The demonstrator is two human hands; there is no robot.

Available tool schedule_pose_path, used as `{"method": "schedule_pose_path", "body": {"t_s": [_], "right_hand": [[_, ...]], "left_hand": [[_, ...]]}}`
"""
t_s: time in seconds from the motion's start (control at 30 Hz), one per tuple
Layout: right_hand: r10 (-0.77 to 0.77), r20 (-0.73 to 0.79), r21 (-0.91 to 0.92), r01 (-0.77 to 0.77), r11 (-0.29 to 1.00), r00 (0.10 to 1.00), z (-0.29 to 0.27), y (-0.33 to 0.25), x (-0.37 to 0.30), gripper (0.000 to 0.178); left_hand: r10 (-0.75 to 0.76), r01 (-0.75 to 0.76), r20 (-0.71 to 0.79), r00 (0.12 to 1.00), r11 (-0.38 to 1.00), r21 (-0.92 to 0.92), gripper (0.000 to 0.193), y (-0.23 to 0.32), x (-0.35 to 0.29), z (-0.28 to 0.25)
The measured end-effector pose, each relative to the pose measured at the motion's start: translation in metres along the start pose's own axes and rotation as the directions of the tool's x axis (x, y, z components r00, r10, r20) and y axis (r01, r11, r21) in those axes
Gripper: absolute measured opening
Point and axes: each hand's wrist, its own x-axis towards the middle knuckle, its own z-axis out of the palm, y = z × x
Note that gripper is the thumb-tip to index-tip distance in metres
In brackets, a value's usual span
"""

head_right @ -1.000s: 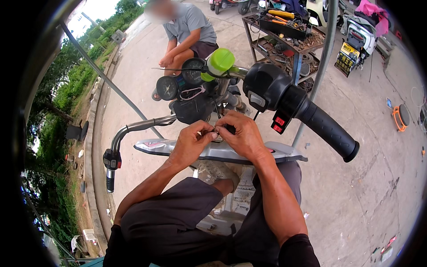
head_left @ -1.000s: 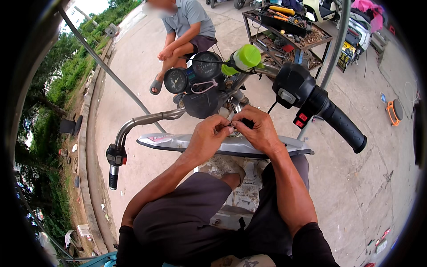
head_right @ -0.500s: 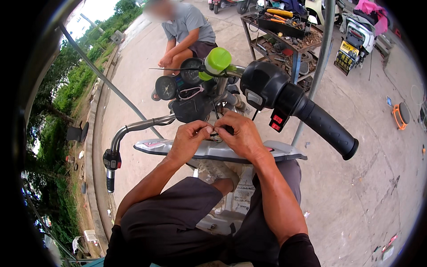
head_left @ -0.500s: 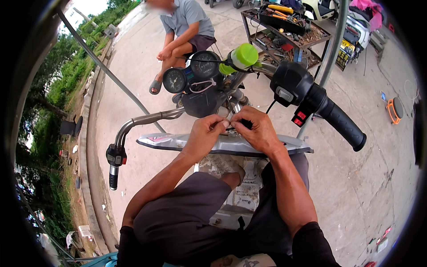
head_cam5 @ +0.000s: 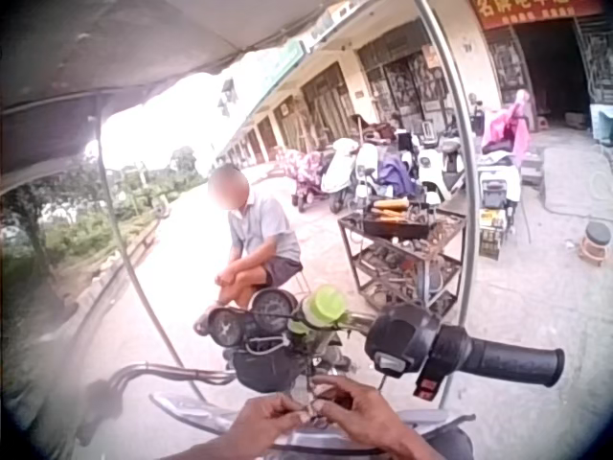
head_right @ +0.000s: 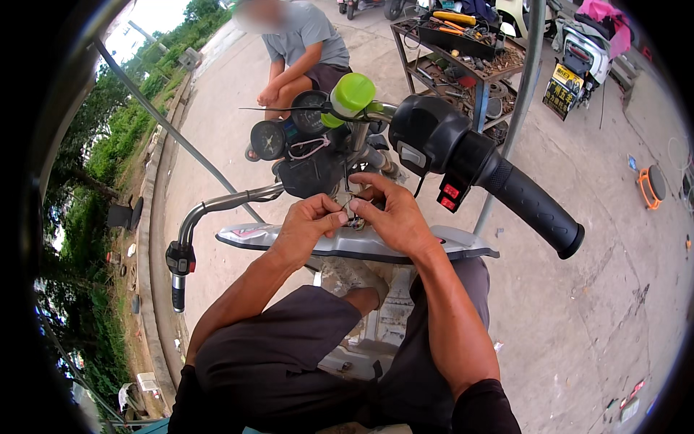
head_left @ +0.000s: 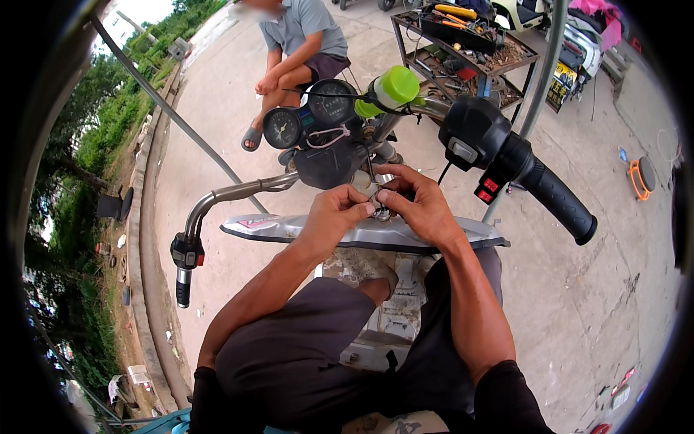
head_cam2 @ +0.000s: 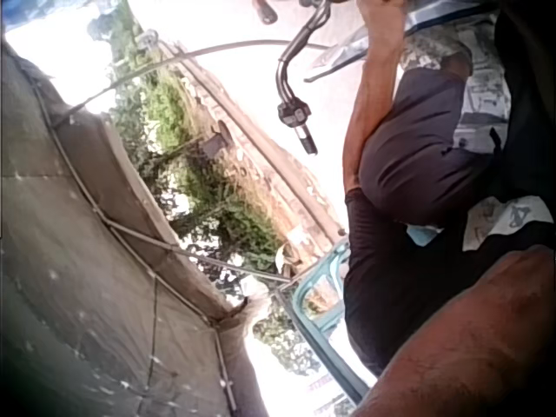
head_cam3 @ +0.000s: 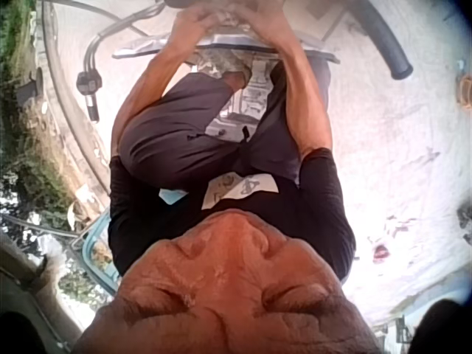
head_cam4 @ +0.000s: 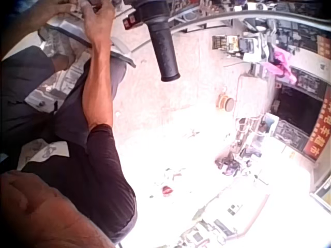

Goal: The person connects and tapes several electrical wires on a motorcycle dashboard by hand, while another person assists by holding the components.

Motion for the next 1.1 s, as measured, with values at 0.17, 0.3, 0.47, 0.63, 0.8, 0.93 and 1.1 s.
{"method": "schedule_pose_path", "body": {"t_s": [0.17, 0.3, 0.47, 0.63, 0.8, 0.93, 1.1], "right_hand": [[0.192, 0.048, 0.017, -0.193, 0.981, 0.980, -0.002, -0.010, -0.005, 0.038], [0.233, 0.059, 0.030, -0.235, 0.971, 0.971, -0.006, -0.011, -0.006, 0.035], [0.259, 0.079, 0.056, -0.264, 0.963, 0.963, -0.008, -0.010, -0.008, 0.031], [0.284, 0.084, 0.133, -0.293, 0.947, 0.955, -0.008, -0.007, -0.009, 0.029], [0.262, 0.077, 0.110, -0.269, 0.957, 0.962, -0.010, -0.006, -0.009, 0.026], [0.258, 0.083, 0.132, -0.267, 0.955, 0.963, -0.011, -0.006, -0.008, 0.025], [0.277, 0.071, 0.140, -0.284, 0.948, 0.958, -0.014, 0.000, -0.008, 0.024]], "left_hand": [[-0.035, 0.035, 0.007, 0.999, 0.995, -0.095, 0.010, -0.001, 0.000, 0.000], [-0.055, 0.058, 0.030, 0.998, 0.992, -0.110, 0.012, 0.003, 0.000, 0.006], [-0.006, 0.004, -0.024, 1.000, 0.995, -0.099, 0.012, 0.000, 0.000, 0.005], [0.024, -0.030, -0.067, 0.997, 0.996, -0.088, 0.014, -0.004, 0.001, -0.003], [0.068, -0.068, -0.011, 0.998, 0.998, -0.005, 0.020, 0.010, -0.005, 0.011], [0.147, -0.155, 0.061, 0.987, 0.974, 0.165, 0.022, -0.002, -0.002, 0.008], [0.047, -0.051, 0.048, 0.998, 0.995, 0.088, 0.019, 0.005, -0.003, 0.011]]}}
